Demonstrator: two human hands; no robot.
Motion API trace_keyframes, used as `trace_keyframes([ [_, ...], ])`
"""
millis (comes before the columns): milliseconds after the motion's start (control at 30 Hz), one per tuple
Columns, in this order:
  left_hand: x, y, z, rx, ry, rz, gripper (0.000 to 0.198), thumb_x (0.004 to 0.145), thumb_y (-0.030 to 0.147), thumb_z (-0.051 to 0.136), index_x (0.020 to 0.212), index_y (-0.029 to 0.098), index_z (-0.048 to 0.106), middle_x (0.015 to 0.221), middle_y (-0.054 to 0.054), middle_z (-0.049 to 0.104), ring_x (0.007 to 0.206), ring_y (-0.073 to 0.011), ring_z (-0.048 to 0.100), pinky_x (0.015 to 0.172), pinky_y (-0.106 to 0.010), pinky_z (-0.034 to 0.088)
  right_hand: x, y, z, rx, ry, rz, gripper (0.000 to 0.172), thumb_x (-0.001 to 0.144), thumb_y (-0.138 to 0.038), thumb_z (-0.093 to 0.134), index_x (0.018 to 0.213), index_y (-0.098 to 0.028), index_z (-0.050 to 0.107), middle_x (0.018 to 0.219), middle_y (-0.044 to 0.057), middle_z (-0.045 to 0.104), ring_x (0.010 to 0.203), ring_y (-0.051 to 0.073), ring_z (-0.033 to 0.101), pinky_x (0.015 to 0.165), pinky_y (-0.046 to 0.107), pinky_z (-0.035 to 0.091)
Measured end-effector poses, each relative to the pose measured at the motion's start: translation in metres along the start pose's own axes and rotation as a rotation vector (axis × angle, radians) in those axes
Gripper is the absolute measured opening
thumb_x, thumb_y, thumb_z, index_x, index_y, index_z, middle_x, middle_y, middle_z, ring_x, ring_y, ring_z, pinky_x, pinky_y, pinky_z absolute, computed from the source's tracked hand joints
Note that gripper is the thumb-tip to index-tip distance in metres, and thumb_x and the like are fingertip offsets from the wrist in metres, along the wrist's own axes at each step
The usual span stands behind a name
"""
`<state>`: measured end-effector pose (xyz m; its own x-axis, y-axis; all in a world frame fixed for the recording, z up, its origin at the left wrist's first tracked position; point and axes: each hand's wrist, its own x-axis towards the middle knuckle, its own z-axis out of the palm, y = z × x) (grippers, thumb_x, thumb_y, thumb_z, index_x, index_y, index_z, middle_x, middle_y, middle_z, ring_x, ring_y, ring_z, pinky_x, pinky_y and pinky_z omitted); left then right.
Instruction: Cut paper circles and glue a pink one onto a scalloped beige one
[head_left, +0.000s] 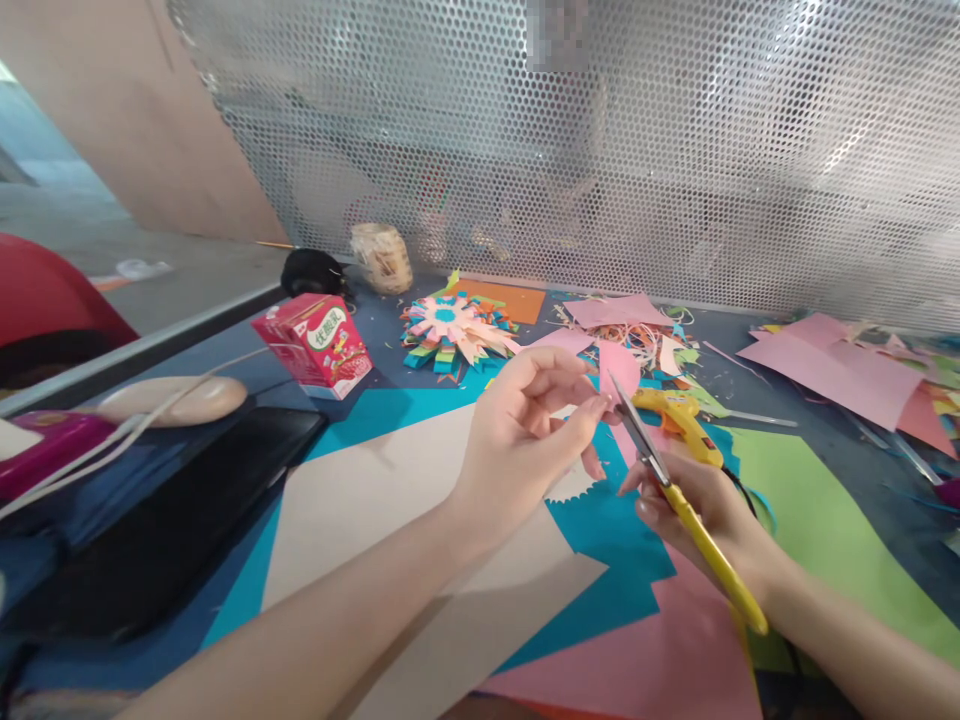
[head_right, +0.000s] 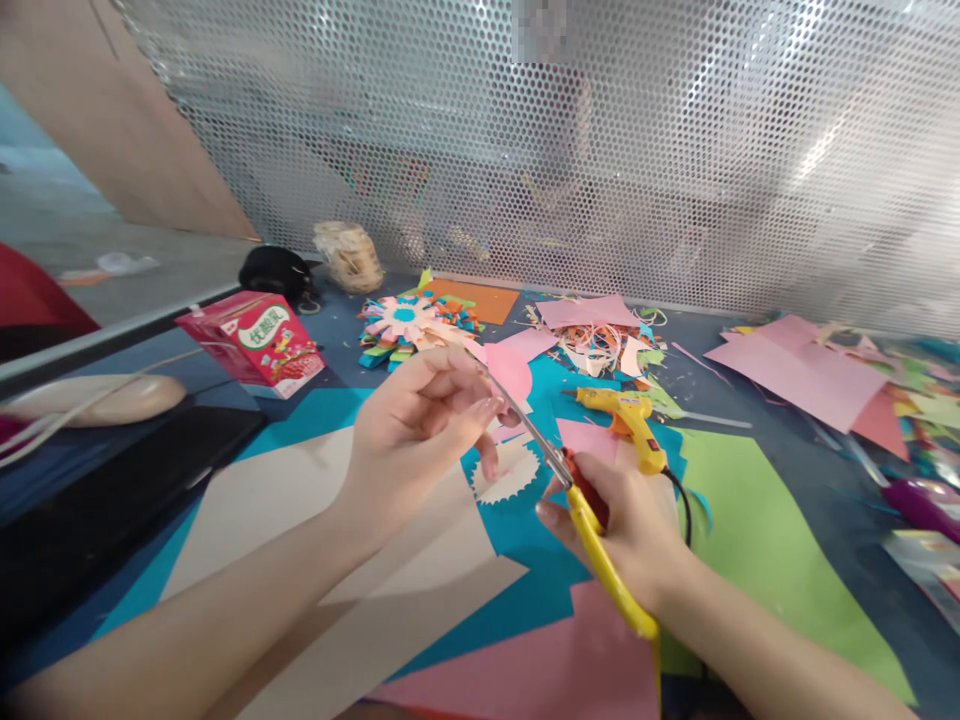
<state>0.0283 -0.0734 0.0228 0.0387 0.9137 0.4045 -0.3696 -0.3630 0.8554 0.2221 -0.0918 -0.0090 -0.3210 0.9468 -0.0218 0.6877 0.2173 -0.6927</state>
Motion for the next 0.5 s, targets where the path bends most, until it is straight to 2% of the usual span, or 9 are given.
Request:
trace_keyframes([
  [300,-0.0004,0.0015,0.0012,0.003,0.024,0.009,0.018,0.073,0.012,0.067,0.084,0.018,0.053,0.071,0.002,0.057,0.062,-0.0128,0.063,0.036,-0.022,0.058,0.0006,-0.0003,0.0002,0.037,-0.011,-0.002,0.046,0.079,-0.064,0.049,0.082,-0.018,0.058,0.062,-0.002,0.043,0.054,0.012,0.036,0.049,0.026,0.032],
  [500,-0.0007,0.0013,0.001,-0.005,0.019,0.01,0.018,0.073,0.013,0.066,0.084,0.018,0.052,0.07,0.002,0.057,0.064,-0.0143,0.065,0.034,-0.022,0.057,0.0002,0.0006,-0.0002,0.002,0.0,-0.006,0.047,0.079,-0.065,0.048,0.081,-0.019,0.059,0.062,-0.001,0.046,0.054,0.013,0.038,0.05,0.026,0.034],
])
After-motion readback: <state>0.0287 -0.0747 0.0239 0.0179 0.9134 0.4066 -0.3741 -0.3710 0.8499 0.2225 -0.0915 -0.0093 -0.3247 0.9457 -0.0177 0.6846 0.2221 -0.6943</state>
